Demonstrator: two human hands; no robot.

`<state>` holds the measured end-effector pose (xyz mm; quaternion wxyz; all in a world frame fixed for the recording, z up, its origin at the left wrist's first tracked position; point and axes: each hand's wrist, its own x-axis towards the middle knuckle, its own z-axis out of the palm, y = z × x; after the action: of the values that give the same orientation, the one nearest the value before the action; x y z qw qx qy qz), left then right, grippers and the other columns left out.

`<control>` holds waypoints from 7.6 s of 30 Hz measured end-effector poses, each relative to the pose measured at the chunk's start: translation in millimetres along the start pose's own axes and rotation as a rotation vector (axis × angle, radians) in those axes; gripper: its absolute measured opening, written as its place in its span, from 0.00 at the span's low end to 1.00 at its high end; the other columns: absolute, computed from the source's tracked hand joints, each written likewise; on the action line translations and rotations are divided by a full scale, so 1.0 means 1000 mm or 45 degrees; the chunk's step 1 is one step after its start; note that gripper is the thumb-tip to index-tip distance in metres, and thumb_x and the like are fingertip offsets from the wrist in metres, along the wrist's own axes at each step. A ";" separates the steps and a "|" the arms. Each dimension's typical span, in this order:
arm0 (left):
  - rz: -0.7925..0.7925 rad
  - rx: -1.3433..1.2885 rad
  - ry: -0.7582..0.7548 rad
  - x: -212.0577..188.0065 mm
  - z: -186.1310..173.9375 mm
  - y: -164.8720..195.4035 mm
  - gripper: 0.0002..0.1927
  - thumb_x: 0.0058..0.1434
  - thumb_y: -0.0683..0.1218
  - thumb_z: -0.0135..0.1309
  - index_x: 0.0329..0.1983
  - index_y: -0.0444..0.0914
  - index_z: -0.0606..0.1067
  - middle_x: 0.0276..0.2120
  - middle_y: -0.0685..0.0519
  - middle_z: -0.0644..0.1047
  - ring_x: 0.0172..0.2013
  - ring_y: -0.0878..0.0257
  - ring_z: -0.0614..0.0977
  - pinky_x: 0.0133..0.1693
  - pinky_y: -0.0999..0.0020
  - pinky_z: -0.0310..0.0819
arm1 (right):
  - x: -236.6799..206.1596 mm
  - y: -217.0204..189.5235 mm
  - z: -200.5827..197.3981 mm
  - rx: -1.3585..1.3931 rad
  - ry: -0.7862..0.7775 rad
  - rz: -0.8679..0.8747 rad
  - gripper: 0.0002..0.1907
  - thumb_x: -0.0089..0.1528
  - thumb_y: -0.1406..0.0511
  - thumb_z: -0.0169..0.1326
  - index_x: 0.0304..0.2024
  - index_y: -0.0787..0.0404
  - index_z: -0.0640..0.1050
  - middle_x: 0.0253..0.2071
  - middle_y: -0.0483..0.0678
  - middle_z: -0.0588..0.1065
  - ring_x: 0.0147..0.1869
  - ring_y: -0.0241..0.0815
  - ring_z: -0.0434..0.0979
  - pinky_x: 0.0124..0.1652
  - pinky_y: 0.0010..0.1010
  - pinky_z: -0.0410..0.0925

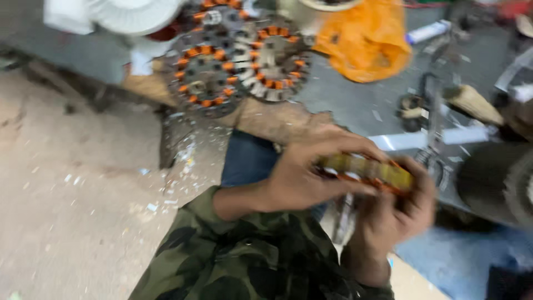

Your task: The person insulates a motor rotor by placing small white paper strips into the slots between copper windings. They use a screwdriver to press the paper into place and scissors to cut the paper to size. The person repeats this process for multiple slots on the rotor.

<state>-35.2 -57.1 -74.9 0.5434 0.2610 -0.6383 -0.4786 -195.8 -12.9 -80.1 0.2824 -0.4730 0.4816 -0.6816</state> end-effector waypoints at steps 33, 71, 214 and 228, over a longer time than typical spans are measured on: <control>0.020 1.185 -0.249 -0.026 0.009 0.043 0.42 0.62 0.63 0.57 0.66 0.27 0.68 0.60 0.39 0.76 0.64 0.47 0.76 0.67 0.42 0.52 | -0.037 0.070 -0.013 0.055 -0.072 -0.148 0.24 0.69 0.74 0.58 0.65 0.63 0.65 0.63 0.54 0.69 0.65 0.45 0.72 0.65 0.34 0.68; 0.051 0.269 -0.080 0.017 0.007 -0.016 0.29 0.55 0.36 0.70 0.60 0.37 0.74 0.57 0.48 0.79 0.60 0.52 0.81 0.64 0.59 0.75 | 0.095 0.026 -0.071 -1.472 -0.142 -0.266 0.05 0.68 0.71 0.63 0.46 0.64 0.83 0.44 0.54 0.76 0.50 0.55 0.73 0.51 0.44 0.67; -0.019 0.118 0.021 0.019 0.030 -0.027 0.22 0.58 0.36 0.69 0.55 0.35 0.78 0.53 0.45 0.82 0.51 0.55 0.87 0.54 0.65 0.80 | 0.048 -0.064 -0.082 0.628 -0.823 -0.457 0.10 0.70 0.65 0.48 0.33 0.58 0.75 0.40 0.54 0.74 0.44 0.47 0.80 0.45 0.40 0.77; 0.049 0.178 -0.013 0.025 0.025 -0.031 0.23 0.56 0.38 0.70 0.54 0.36 0.77 0.52 0.46 0.82 0.51 0.55 0.86 0.52 0.66 0.78 | 0.031 0.013 -0.087 0.391 -0.430 -0.550 0.07 0.62 0.69 0.62 0.39 0.65 0.77 0.34 0.55 0.81 0.30 0.41 0.80 0.28 0.31 0.78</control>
<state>-70.9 -82.7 -90.7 0.5298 0.2835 -0.6780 -0.4235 -288.3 -10.1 -87.8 0.2752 -0.6227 0.2076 -0.7024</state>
